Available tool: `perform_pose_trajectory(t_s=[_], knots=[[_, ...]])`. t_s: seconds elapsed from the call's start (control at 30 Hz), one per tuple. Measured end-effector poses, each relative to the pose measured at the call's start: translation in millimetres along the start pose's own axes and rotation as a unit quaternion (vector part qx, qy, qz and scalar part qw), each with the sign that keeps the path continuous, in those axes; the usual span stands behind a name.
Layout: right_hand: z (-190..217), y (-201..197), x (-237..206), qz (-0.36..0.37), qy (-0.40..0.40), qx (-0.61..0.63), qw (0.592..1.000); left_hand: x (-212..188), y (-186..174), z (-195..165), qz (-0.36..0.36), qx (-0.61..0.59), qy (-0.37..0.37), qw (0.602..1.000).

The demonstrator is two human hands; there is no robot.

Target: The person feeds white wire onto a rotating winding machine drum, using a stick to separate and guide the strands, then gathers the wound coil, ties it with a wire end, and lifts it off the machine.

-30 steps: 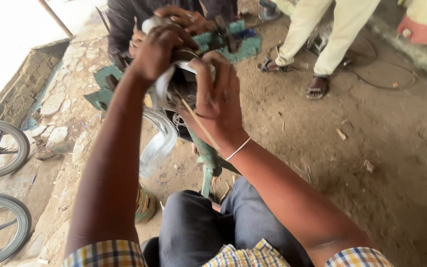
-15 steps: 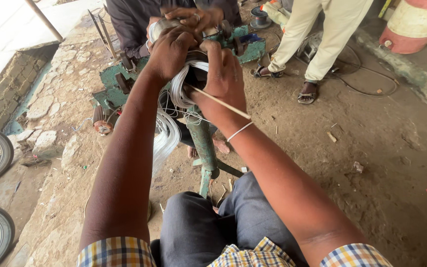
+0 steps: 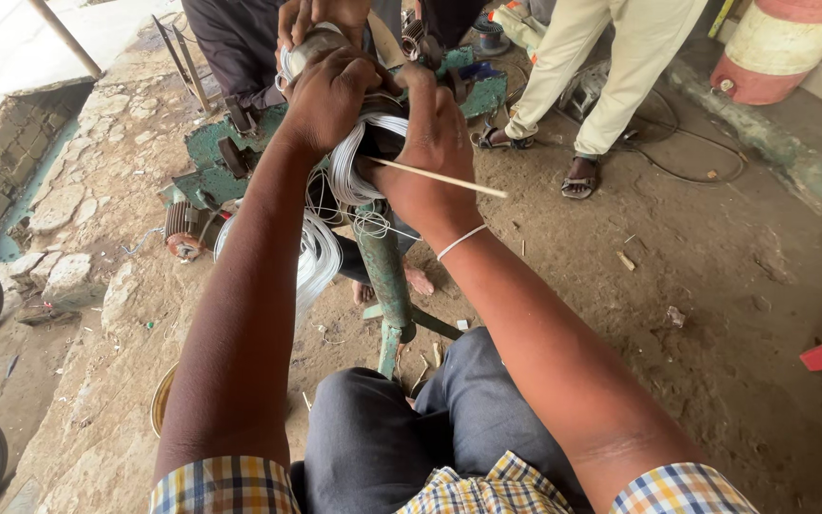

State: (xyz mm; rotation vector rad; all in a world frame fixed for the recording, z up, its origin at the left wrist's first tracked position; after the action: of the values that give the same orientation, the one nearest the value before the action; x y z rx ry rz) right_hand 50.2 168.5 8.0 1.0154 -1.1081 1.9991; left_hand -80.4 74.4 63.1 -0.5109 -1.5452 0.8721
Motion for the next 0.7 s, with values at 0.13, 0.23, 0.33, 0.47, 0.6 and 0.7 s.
perform_pose_trajectory(t_s=[0.13,0.23,0.33,0.47,0.6,0.7], knots=[[-6,3,2,0.006,0.029,-0.022,0.999,1,-2,-3,-0.007,0.029,0.008,1.000],[-11,9,5,0.013,0.044,-0.030,0.998,1,-3,-5,0.005,0.034,0.025,0.999],[-11,7,9,0.014,0.019,-0.044,0.999,1,-4,-4,0.008,0.029,0.009,1.000],[-3,-20,5,-0.021,-0.092,-0.082,0.992,2,-5,0,-0.017,0.049,0.030,0.998],[15,-44,-20,0.071,-0.052,0.007,0.996,3,-3,2,-0.014,-0.009,0.030,0.999],[47,-35,-40,0.112,-0.184,0.018,0.976,2,-3,-2,-0.033,0.005,0.021,0.999]])
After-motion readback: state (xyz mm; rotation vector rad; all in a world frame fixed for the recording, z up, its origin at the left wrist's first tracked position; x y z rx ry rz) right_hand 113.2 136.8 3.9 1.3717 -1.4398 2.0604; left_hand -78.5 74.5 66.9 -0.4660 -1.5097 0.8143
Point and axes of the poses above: each hand's wrist, its own x-axis towards the middle knuckle, its own y-axis out of the palm, z = x × y, the point moved 1 cm from there along x, towards the middle knuckle, and after that the axes turned 6 degrees about z, right-handed, at the moved point
